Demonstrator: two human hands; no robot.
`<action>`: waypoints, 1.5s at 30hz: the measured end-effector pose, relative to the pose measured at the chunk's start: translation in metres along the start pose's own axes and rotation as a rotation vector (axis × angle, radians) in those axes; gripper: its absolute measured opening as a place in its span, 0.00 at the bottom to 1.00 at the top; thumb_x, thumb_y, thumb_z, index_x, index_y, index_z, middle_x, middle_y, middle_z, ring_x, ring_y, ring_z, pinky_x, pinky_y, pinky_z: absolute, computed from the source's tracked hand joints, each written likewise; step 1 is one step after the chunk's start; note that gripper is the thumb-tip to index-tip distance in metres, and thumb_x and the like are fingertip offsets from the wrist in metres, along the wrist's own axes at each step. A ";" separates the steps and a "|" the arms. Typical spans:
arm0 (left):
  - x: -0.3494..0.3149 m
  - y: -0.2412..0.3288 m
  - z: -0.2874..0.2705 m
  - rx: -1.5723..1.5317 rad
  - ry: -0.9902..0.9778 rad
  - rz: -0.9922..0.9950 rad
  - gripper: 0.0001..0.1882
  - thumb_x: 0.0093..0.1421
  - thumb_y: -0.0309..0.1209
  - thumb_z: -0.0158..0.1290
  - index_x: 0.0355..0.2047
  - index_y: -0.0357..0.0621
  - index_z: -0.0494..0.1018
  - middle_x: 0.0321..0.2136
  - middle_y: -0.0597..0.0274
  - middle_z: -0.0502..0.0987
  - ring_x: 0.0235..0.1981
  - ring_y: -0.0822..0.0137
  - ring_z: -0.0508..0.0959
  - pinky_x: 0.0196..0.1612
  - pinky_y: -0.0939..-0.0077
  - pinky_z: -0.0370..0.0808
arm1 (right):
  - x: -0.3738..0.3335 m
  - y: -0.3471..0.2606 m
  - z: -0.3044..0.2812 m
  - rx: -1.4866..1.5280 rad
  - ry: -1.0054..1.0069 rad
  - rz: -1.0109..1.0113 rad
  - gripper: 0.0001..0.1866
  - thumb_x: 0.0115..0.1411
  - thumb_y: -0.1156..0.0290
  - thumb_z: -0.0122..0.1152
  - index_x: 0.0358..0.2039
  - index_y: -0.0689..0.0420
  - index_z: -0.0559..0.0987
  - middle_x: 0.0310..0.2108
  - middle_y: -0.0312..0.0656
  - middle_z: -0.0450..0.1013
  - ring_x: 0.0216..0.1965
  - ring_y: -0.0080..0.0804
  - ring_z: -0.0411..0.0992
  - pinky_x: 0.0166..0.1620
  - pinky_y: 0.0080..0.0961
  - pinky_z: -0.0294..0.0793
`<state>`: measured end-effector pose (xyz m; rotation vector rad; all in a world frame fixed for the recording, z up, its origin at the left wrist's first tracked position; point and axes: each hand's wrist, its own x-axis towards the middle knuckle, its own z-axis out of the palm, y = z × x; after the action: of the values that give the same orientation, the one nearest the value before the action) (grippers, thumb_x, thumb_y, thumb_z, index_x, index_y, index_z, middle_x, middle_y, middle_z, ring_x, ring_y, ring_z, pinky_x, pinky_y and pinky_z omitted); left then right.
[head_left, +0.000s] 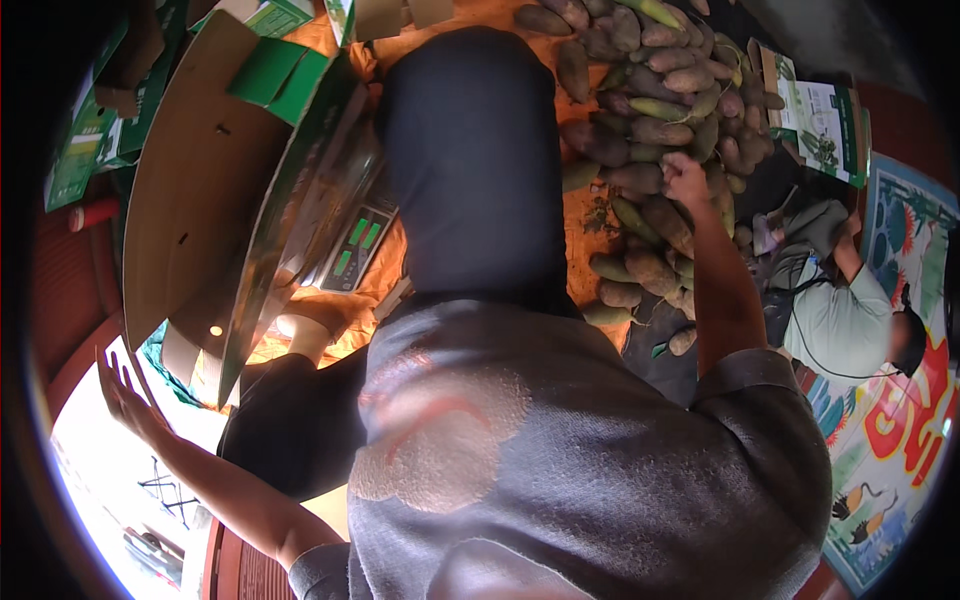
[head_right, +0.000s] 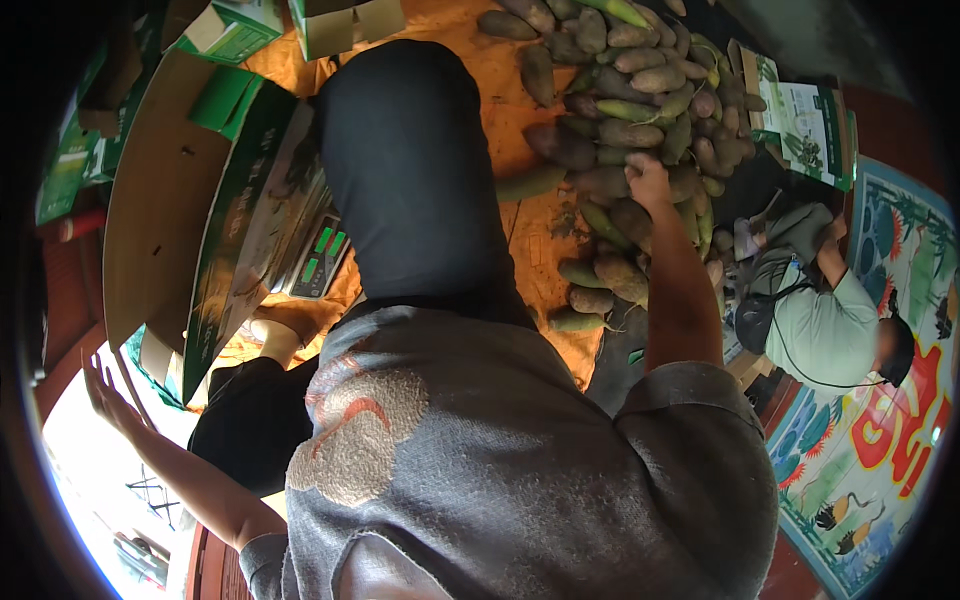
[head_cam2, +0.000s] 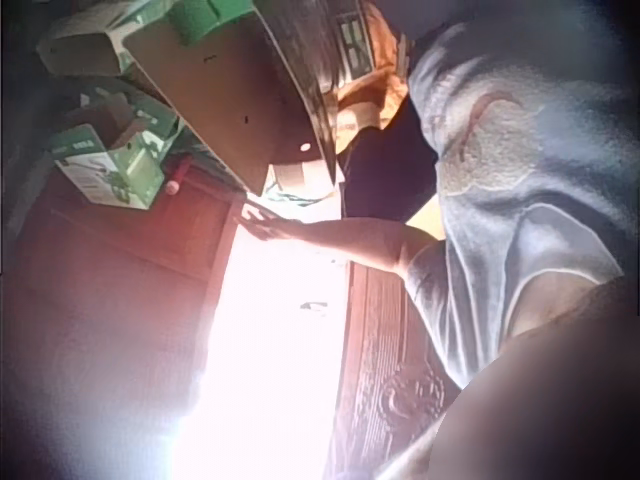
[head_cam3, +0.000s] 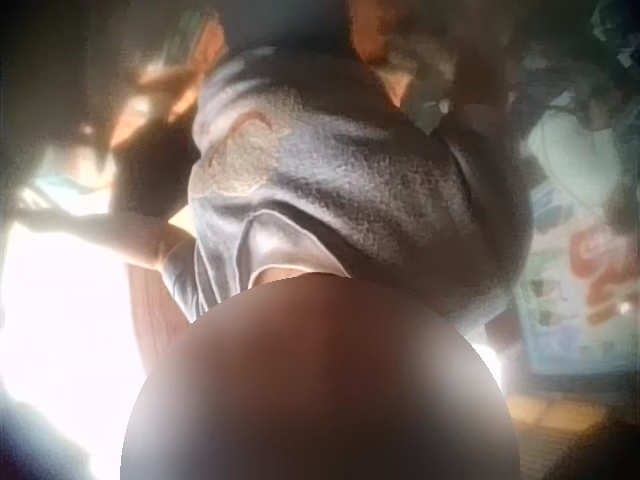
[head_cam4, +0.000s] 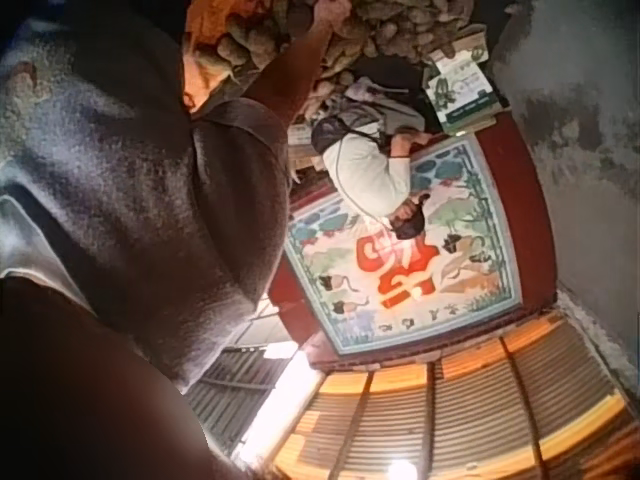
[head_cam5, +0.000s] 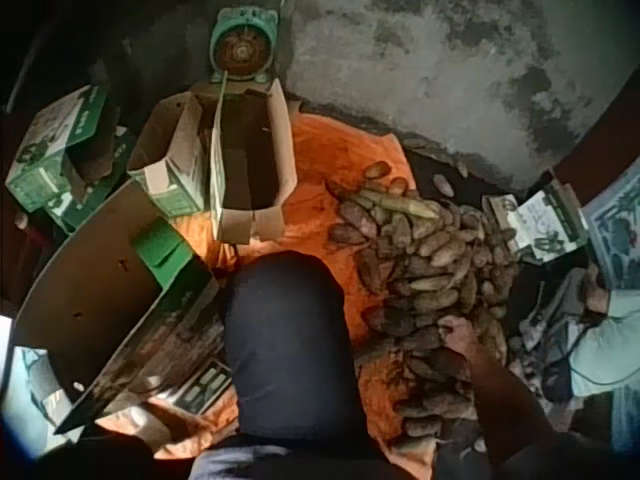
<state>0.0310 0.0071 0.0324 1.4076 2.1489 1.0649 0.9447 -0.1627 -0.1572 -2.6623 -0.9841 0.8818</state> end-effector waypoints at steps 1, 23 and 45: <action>0.009 -0.013 0.018 -0.054 0.013 -0.014 0.24 0.75 0.40 0.41 0.64 0.40 0.68 0.64 0.56 0.69 0.64 0.57 0.71 0.69 0.57 0.65 | 0.009 0.065 -0.009 -0.104 0.044 -0.077 0.17 0.61 0.73 0.64 0.51 0.60 0.80 0.40 0.43 0.81 0.39 0.25 0.78 0.44 0.27 0.77; -0.012 -0.084 -0.010 0.040 0.317 -0.442 0.19 0.72 0.34 0.45 0.60 0.47 0.74 0.63 0.53 0.70 0.63 0.50 0.71 0.68 0.52 0.66 | 0.023 -0.032 0.222 -0.676 -0.139 -0.600 0.32 0.54 0.76 0.62 0.61 0.52 0.70 0.68 0.45 0.60 0.70 0.44 0.56 0.66 0.45 0.60; 0.040 -0.006 0.006 0.062 0.059 0.272 0.16 0.73 0.25 0.45 0.56 0.43 0.77 0.55 0.56 0.78 0.58 0.64 0.76 0.62 0.68 0.71 | 0.054 -0.124 0.088 0.342 0.029 -0.373 0.41 0.64 0.63 0.67 0.70 0.66 0.57 0.64 0.52 0.65 0.65 0.40 0.63 0.66 0.35 0.61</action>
<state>0.0138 0.0435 0.0276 1.7563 2.0893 1.1555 0.8595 -0.0367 -0.2109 -2.1135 -1.1529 0.8352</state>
